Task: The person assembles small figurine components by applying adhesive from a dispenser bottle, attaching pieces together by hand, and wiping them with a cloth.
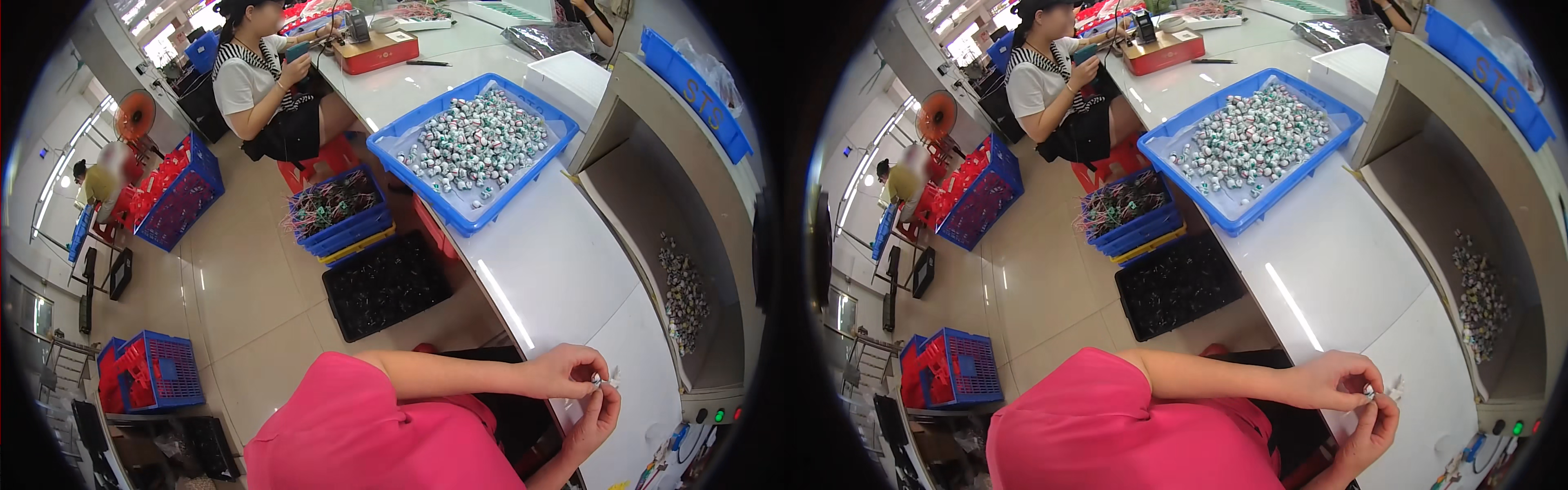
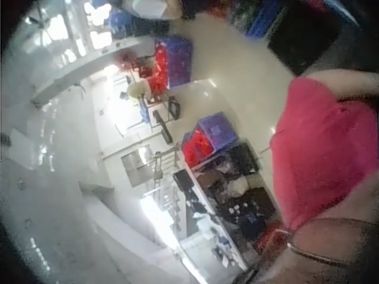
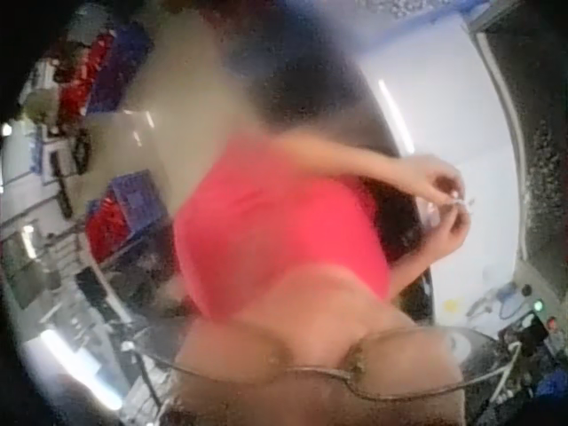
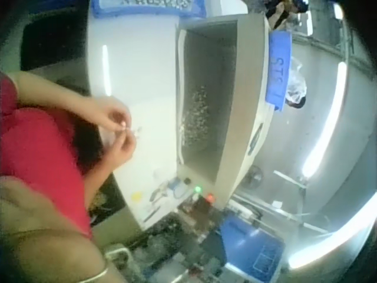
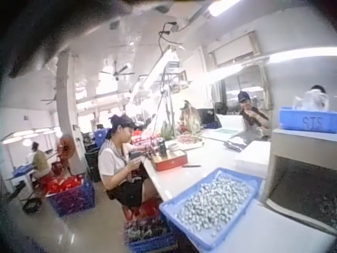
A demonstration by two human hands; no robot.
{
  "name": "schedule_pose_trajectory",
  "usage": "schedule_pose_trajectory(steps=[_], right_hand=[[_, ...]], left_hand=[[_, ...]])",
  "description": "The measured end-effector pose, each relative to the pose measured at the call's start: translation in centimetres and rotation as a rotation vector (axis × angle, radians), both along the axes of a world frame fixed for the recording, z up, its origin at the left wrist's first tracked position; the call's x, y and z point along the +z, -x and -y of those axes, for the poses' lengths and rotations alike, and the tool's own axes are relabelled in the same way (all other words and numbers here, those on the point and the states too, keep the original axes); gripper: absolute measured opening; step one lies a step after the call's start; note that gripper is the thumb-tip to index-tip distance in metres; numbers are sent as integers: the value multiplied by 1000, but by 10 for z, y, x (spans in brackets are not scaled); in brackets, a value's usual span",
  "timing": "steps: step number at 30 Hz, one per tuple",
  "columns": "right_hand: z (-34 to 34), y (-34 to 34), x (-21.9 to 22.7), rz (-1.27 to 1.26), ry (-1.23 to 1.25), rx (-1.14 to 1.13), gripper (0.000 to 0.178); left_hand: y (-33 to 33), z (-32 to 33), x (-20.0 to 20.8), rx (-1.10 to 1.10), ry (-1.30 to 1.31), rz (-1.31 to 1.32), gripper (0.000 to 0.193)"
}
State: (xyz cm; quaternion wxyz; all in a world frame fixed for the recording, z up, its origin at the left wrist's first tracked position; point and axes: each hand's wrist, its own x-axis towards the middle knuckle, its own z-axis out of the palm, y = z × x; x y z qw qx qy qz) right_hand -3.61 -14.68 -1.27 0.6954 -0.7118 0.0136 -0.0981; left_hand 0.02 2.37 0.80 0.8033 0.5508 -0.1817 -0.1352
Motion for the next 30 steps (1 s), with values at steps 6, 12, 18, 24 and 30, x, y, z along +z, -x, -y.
schedule_pose_trajectory(steps=[6, 12, 18, 24, 30], right_hand=[[12, 3, 7, -43, 180, -88, 9], [-16, -12, 18, 2, -45, 9, 8], [18, -17, 3, 112, 50, 6, 11], [22, -7, 4, 151, 118, 14, 10], [18, -8, 10, 162, 128, 13, 11]], left_hand=[[-11, 15, -11, -117, 26, -29, 20], [-13, -7, -3, -16, -108, -53, 22], [-26, 23, -22, -36, -48, 26, 25], [-16, 25, -24, -28, -14, 25, 25], [-17, 20, -23, -4, -25, 74, 24]])
